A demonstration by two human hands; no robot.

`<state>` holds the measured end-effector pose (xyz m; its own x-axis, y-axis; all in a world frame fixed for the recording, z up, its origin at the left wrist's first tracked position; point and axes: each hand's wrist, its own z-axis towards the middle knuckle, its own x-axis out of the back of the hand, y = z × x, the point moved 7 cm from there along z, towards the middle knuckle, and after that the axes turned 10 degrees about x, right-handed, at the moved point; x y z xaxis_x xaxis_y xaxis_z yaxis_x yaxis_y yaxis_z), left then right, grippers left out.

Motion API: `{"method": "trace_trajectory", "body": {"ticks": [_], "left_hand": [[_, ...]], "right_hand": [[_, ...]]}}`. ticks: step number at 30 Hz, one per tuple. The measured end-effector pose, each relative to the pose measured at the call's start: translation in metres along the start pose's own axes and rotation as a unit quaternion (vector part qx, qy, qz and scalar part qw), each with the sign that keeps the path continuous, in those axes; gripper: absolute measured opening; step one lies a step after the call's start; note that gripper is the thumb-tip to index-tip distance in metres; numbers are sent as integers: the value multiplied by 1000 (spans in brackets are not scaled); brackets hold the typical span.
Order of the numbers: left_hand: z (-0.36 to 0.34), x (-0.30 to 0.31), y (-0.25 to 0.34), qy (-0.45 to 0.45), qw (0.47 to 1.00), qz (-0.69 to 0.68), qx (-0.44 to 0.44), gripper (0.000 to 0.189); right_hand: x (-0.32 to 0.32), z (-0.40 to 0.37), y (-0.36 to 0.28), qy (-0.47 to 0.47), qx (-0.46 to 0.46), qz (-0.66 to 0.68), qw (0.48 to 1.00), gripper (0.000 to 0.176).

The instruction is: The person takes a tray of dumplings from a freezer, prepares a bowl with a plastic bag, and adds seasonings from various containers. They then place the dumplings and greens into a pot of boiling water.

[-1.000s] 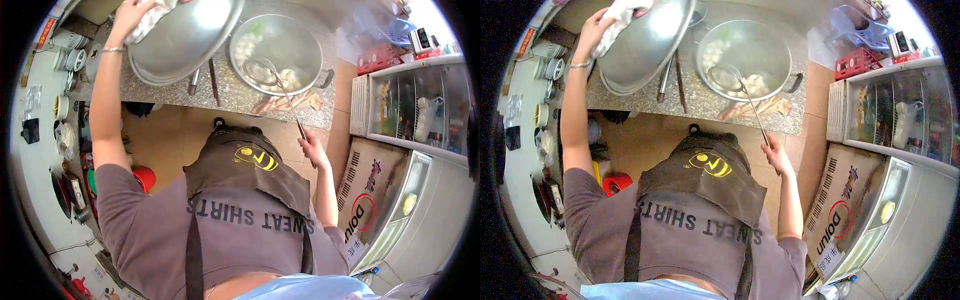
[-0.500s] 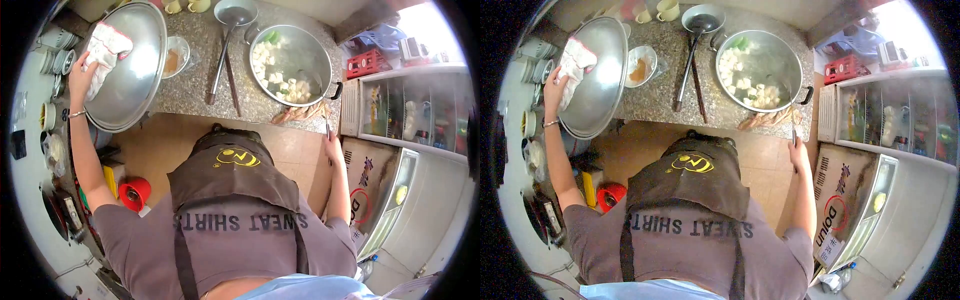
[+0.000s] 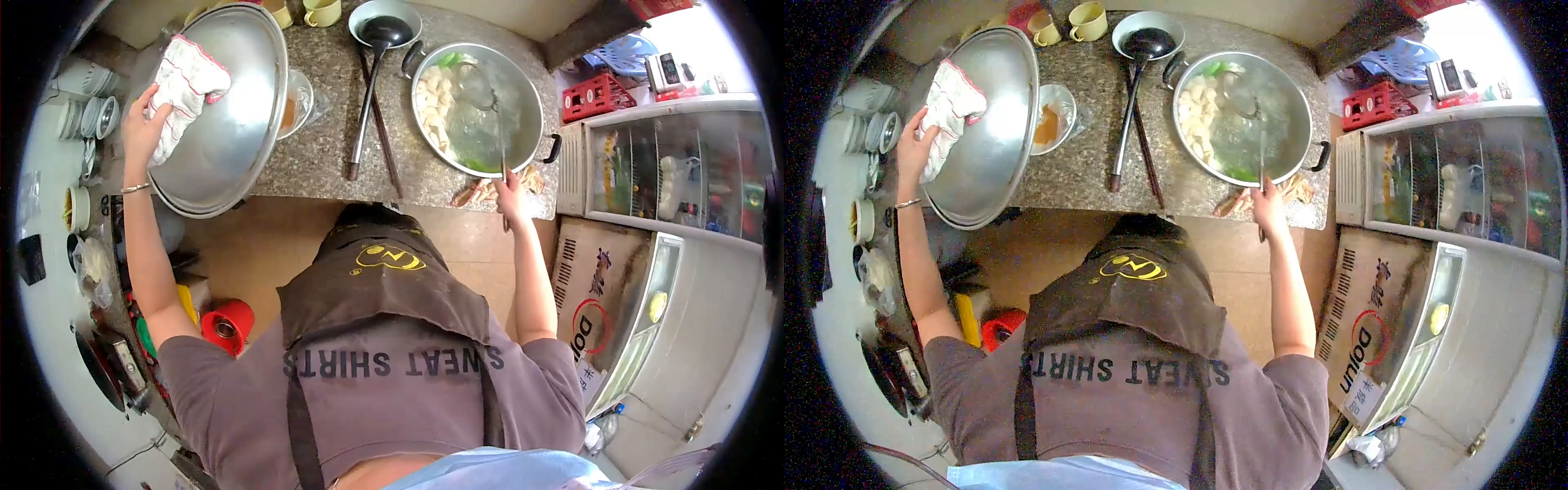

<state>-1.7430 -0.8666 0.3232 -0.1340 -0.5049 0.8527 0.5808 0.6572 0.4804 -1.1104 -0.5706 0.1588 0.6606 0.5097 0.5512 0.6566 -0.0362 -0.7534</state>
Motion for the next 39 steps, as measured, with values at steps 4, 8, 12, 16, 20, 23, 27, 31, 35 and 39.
{"method": "trace_trajectory", "body": {"ticks": [4, 8, 12, 16, 20, 23, 27, 31, 35, 39], "left_hand": [[-7, 14, 13, 3, 1000, -11, 16, 49], [-7, 13, -1, -17, 998, -52, 20, 49], [-16, 18, 28, -6, 999, 26, 22, 48], [-21, 20, 42, 9, 999, 49, 9, 45], [-27, 21, 48, 8, 999, 41, 11, 45], [-32, 18, 47, -5, 999, 30, 27, 44], [-35, 18, 40, 0, 999, 43, 11, 45], [-41, 20, 39, -12, 999, 38, 27, 44], [-41, 14, 44, -23, 999, 25, 31, 45], [-45, 14, 50, -17, 1000, 14, -13, 45]], "right_hand": [[17, -33, 13, -77, -91, 185, 975, 34], [-2, -29, 15, -124, -92, 189, 970, 29], [-14, 48, 43, -79, -37, 167, 982, 31], [10, 97, 45, 71, 108, 43, 991, 37], [0, 91, 17, 117, 134, -146, 973, 45], [-13, 71, 11, 76, 111, -245, 960, 51], [0, 32, 29, 32, 165, -168, 971, 53], [17, 38, 24, 105, 169, -99, 975, 50], [4, 86, 18, 122, 103, -245, 956, 56], [-11, 63, 36, 102, 193, -292, 931, 61]]}}
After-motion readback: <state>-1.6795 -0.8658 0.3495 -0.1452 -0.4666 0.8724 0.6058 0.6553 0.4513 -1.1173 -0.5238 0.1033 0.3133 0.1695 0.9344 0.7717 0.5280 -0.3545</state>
